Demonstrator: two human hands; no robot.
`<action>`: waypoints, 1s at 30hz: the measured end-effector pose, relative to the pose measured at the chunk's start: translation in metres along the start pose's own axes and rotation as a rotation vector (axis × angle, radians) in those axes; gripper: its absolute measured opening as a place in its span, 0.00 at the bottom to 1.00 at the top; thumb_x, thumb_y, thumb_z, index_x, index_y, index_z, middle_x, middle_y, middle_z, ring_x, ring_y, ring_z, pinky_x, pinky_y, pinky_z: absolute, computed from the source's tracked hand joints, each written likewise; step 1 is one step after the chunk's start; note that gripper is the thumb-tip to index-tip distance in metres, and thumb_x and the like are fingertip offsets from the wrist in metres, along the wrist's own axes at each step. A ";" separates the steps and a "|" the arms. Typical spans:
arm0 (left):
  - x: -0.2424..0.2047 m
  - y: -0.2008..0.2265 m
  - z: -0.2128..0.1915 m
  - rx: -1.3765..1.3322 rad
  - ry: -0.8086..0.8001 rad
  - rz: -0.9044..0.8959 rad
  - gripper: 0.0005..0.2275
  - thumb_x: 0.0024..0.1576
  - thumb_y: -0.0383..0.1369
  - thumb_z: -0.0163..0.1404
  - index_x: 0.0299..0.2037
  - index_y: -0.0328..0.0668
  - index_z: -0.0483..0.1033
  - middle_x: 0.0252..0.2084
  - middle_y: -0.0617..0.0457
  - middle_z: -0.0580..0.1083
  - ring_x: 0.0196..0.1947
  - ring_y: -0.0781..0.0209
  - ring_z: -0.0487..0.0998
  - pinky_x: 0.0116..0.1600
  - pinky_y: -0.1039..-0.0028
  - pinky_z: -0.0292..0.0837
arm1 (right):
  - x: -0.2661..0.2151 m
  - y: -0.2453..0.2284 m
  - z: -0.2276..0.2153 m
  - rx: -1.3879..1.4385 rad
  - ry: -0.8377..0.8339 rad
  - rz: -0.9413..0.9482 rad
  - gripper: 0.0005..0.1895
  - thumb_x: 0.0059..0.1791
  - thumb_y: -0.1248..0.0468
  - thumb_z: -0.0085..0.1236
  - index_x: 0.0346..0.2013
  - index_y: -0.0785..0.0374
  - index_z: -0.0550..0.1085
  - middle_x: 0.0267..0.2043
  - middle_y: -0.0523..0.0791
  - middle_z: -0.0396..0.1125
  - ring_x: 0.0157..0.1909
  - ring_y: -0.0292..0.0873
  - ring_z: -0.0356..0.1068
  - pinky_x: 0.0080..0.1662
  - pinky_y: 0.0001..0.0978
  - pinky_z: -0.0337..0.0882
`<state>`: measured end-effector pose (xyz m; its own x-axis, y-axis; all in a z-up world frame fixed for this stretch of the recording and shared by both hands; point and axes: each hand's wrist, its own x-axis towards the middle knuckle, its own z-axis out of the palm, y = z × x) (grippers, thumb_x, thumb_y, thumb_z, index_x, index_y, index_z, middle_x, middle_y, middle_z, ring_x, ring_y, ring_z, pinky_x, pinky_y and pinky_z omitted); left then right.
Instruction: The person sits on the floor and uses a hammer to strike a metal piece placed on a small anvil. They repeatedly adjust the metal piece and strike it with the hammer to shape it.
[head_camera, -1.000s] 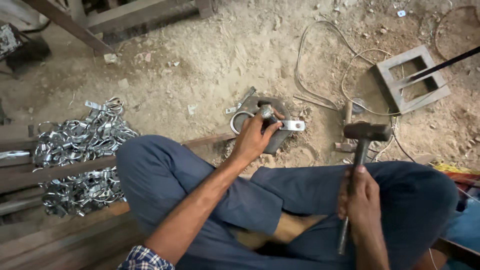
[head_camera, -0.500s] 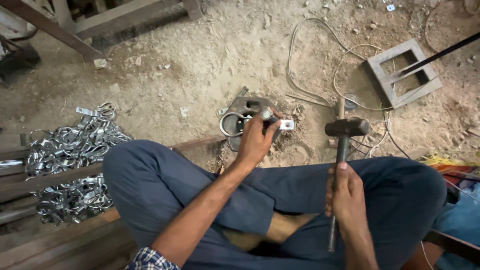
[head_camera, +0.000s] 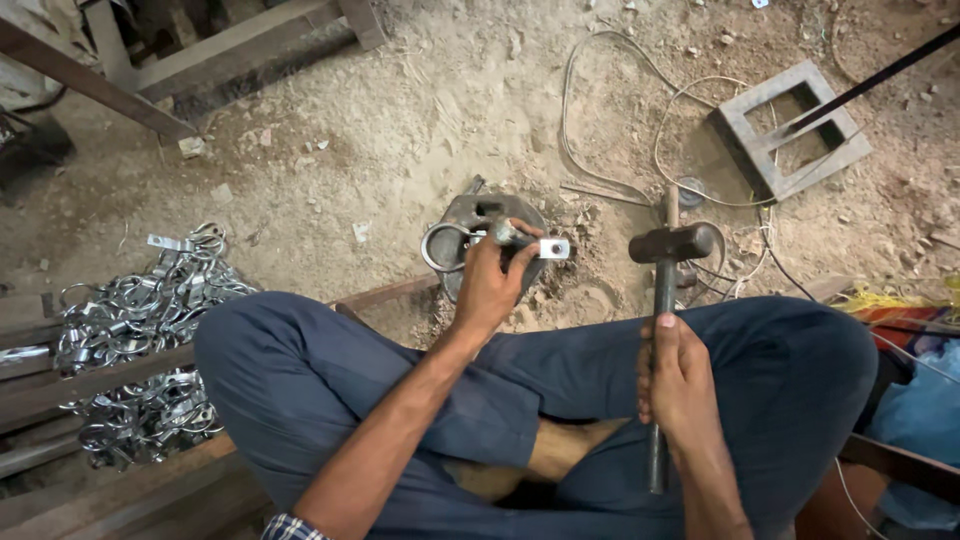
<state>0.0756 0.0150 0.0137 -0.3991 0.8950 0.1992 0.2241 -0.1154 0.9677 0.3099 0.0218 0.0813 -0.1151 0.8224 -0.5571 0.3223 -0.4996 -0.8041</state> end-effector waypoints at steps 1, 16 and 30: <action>-0.001 -0.001 0.000 -0.012 -0.004 -0.033 0.06 0.62 0.25 0.53 0.47 0.35 0.74 0.43 0.46 0.81 0.44 0.58 0.83 0.48 0.68 0.78 | 0.000 0.000 0.000 0.002 0.002 0.003 0.24 0.58 0.45 0.34 0.39 0.63 0.66 0.15 0.41 0.53 0.11 0.34 0.51 0.15 0.29 0.56; -0.002 -0.015 -0.011 0.019 0.002 0.008 0.07 0.62 0.23 0.53 0.49 0.34 0.72 0.44 0.47 0.81 0.46 0.58 0.83 0.52 0.69 0.77 | -0.005 -0.004 0.000 0.004 0.001 -0.008 0.24 0.58 0.45 0.35 0.40 0.63 0.68 0.16 0.41 0.54 0.12 0.34 0.52 0.15 0.29 0.56; -0.003 -0.013 -0.008 -0.013 -0.029 -0.024 0.07 0.62 0.24 0.54 0.48 0.34 0.72 0.45 0.48 0.81 0.45 0.62 0.83 0.49 0.71 0.78 | -0.006 -0.008 0.002 0.013 0.004 0.035 0.23 0.58 0.46 0.36 0.41 0.64 0.67 0.17 0.41 0.55 0.13 0.34 0.52 0.16 0.29 0.55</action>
<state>0.0671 0.0108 0.0018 -0.3784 0.9096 0.1717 0.2034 -0.0992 0.9740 0.3066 0.0205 0.0901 -0.1000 0.8056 -0.5840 0.3138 -0.5314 -0.7868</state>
